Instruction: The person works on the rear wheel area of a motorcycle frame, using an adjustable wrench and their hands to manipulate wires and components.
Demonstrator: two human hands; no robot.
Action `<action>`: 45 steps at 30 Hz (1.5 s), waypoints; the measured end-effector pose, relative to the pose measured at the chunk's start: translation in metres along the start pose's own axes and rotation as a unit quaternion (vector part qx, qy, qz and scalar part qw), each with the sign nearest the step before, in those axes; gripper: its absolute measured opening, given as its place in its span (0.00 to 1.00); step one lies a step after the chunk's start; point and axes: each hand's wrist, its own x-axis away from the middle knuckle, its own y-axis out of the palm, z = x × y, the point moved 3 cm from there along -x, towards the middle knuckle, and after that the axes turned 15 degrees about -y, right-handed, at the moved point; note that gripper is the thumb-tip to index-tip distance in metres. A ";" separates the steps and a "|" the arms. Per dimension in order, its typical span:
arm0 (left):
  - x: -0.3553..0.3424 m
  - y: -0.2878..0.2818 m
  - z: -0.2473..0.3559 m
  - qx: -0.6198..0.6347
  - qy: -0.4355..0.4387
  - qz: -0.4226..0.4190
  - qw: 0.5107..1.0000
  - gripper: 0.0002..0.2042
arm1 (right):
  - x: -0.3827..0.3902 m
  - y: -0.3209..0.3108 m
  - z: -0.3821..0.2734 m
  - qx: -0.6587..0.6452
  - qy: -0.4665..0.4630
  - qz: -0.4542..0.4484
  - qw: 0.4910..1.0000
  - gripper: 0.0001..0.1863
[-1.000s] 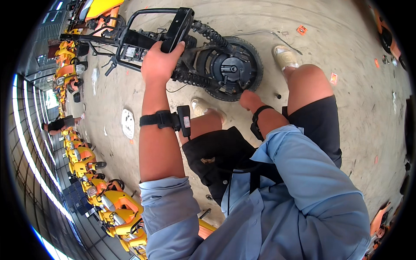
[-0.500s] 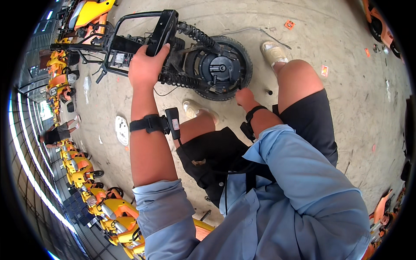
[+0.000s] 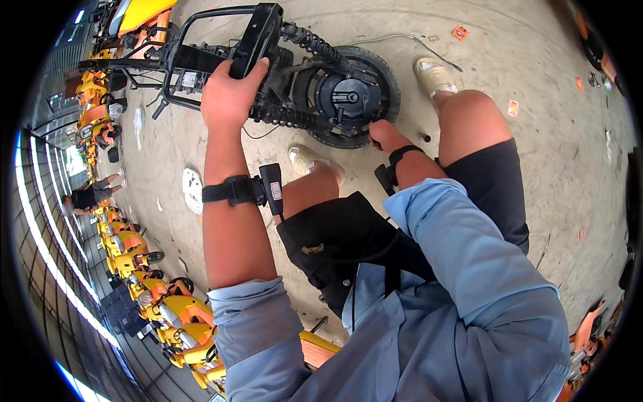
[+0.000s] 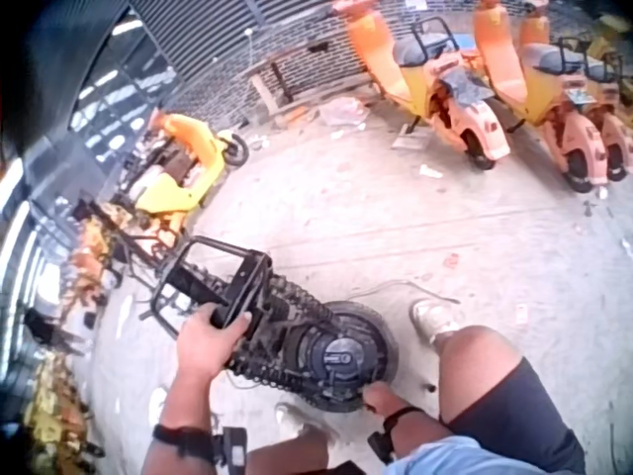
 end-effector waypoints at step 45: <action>-0.003 0.002 0.003 0.006 0.009 0.005 1.000 0.29 | 0.012 -0.020 0.016 0.249 -0.045 -0.037 0.967 0.14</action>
